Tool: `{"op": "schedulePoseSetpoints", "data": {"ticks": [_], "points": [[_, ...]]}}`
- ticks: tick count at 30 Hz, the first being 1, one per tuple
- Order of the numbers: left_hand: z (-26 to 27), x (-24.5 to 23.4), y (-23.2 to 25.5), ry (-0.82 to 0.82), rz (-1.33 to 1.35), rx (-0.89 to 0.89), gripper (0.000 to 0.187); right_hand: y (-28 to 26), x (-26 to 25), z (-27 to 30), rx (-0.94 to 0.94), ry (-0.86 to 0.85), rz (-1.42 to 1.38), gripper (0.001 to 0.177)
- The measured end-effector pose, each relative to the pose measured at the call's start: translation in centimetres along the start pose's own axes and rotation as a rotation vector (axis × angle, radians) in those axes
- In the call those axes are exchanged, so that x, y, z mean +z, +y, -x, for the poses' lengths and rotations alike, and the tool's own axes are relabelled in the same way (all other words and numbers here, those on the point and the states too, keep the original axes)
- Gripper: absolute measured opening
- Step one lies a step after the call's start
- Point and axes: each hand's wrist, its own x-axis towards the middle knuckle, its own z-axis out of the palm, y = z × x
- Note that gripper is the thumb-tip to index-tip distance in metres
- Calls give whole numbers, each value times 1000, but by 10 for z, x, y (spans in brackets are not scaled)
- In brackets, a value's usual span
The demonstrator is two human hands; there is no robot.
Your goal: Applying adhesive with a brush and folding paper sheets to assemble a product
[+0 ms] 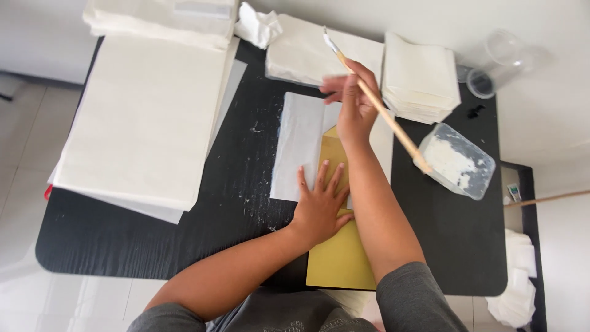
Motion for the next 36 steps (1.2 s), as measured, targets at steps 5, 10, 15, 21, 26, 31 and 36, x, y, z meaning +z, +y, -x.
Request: {"op": "schedulePoseSetpoints", "data": {"ticks": [5,10,15,21,26,31,36], "points": [[0,11,2,101,-57,1,81,-52,-31,0,109,-383,-47,55],[1,22,2,237,-112,-6,84,-77,-73,17,261,-457,-222,74],[1,23,0,244,-144,8,85,-97,-115,45,174,117,12,30],[4,24,-1,306,-226,14,84,-127,-187,55,401,222,566,42],[7,21,-1,301,-227,27,83,-102,-256,67,504,296,828,11],[5,22,-2,331,-241,24,82,-67,-300,78,490,299,1028,7],[5,22,-3,311,-215,29,82,-48,-308,72,530,160,1432,15]]}}
